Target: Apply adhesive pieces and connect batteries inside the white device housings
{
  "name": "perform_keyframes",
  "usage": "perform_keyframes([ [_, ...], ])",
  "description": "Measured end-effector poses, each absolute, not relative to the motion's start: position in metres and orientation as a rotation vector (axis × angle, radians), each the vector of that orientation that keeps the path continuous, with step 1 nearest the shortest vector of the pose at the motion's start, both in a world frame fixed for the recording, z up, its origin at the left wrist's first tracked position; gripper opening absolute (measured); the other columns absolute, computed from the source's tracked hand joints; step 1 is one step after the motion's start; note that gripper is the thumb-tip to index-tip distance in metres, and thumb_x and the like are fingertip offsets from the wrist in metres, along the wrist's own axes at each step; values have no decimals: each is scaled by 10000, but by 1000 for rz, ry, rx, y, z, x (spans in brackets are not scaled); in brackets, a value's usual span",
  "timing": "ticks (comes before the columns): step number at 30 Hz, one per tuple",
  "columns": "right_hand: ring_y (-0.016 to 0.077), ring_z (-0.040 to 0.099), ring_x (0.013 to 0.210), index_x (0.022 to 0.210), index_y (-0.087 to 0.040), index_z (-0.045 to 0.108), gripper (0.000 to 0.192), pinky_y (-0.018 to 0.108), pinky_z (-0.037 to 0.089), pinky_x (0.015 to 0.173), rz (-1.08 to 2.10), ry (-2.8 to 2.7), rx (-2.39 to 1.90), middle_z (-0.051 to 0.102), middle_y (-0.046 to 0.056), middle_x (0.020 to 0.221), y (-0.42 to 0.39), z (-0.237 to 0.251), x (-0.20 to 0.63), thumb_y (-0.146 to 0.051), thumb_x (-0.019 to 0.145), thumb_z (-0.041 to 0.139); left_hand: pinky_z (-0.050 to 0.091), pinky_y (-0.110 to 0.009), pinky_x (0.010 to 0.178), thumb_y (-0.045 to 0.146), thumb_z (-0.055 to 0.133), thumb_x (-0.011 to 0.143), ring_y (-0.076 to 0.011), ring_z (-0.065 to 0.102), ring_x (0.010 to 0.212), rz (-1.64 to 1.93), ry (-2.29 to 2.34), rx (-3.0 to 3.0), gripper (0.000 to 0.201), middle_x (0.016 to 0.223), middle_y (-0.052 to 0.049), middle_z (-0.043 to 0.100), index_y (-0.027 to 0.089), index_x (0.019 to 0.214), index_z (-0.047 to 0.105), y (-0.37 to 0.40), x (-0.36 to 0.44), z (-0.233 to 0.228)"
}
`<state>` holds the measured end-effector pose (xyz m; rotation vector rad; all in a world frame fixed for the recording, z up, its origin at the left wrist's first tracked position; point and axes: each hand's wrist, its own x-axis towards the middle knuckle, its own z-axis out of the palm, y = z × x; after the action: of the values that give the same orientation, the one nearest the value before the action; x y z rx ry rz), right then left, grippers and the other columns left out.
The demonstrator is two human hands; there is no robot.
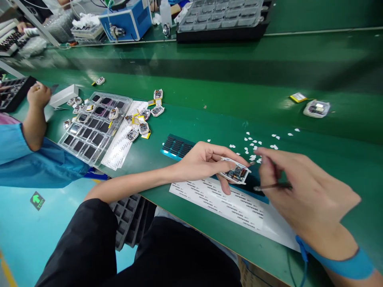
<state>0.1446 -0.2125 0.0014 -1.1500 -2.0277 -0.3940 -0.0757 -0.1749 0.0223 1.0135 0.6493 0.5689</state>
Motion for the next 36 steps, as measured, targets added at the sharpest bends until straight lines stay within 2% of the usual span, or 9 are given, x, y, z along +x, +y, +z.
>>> perform_keyframes([
  [4, 173, 783, 834, 1603, -316, 499, 758, 282, 570, 671, -394, -2121, -1088, 824, 52, 1163, -210, 5, 149, -93, 917, 733, 523, -168, 543, 160, 622, 976, -106, 760, 574, 569, 675, 1040, 115, 773, 16, 705, 130, 1064, 690, -176, -76, 24],
  [10, 148, 745, 712, 1645, -364, 412, 869, 280, 497, 519, -457, -2221, -997, 835, -14, 1104, -217, 0, 157, 19, 901, 648, 482, -163, 501, 150, 620, 950, -114, 751, 546, 619, 669, 1081, 277, 719, 62, 645, 173, 1220, 557, -178, -74, 21],
  [16, 165, 781, 785, 1674, -209, 349, 836, 284, 537, 559, -483, -2344, -886, 834, 42, 1100, -221, 8, 149, 42, 920, 607, 332, -144, 407, 252, 635, 941, -128, 757, 588, 704, 695, 1246, 172, 664, 72, 585, 215, 1042, 501, -184, -72, 11],
  [21, 167, 794, 755, 1699, -294, 290, 817, 276, 530, 522, -434, -2311, -1011, 831, 28, 1125, -224, 12, 137, -48, 981, 591, 481, -163, 531, 266, 628, 921, -89, 715, 620, 787, 805, 1513, 141, 720, 48, 663, 208, 996, 524, -191, -69, 4],
  [25, 167, 792, 745, 1677, -309, 360, 783, 277, 524, 495, -372, -2314, -1027, 829, 23, 1138, -228, 13, 133, -44, 969, 565, 449, -173, 527, 314, 621, 943, -72, 640, 549, 846, 901, 1669, 122, 623, 68, 634, 205, 946, 567, -195, -69, 3],
  [29, 138, 780, 720, 1440, -350, 644, 485, 236, 586, 603, -107, -2144, -1036, 840, -36, 991, -227, 12, 131, -136, 1008, 593, 425, -184, 519, 306, 579, 941, -59, 572, 510, 858, 909, 1766, 138, 607, 63, 623, 218, 842, 541, -194, -71, 7],
  [32, 73, 654, 514, 1116, -300, 761, 152, 184, 498, 489, 163, -2042, -1130, 782, -75, 753, -224, 13, 131, -272, 1027, 642, 425, -189, 529, 278, 583, 914, -53, 530, 505, 835, 880, 1830, 101, 629, 62, 634, 223, 841, 541, -193, -73, 10],
  [34, 64, 575, 437, 993, -278, 766, 134, 185, 449, 425, 396, -1975, -1202, 743, -80, 678, -222, 15, 131, -365, 1014, 666, 454, -186, 556, 278, 593, 920, -57, 559, 528, 821, 856, 1835, 80, 651, 58, 661, 219, 880, 556, -193, -73, 9],
  [36, 84, 605, 456, 926, -278, 765, 182, 198, 452, 413, 564, -1895, -1263, 755, -66, 691, -222, 19, 129, -426, 992, 682, 507, -187, 611, 299, 606, 951, -73, 640, 601, 816, 804, 1801, 98, 711, 35, 717, 206, 958, 578, -193, -73, 6],
])
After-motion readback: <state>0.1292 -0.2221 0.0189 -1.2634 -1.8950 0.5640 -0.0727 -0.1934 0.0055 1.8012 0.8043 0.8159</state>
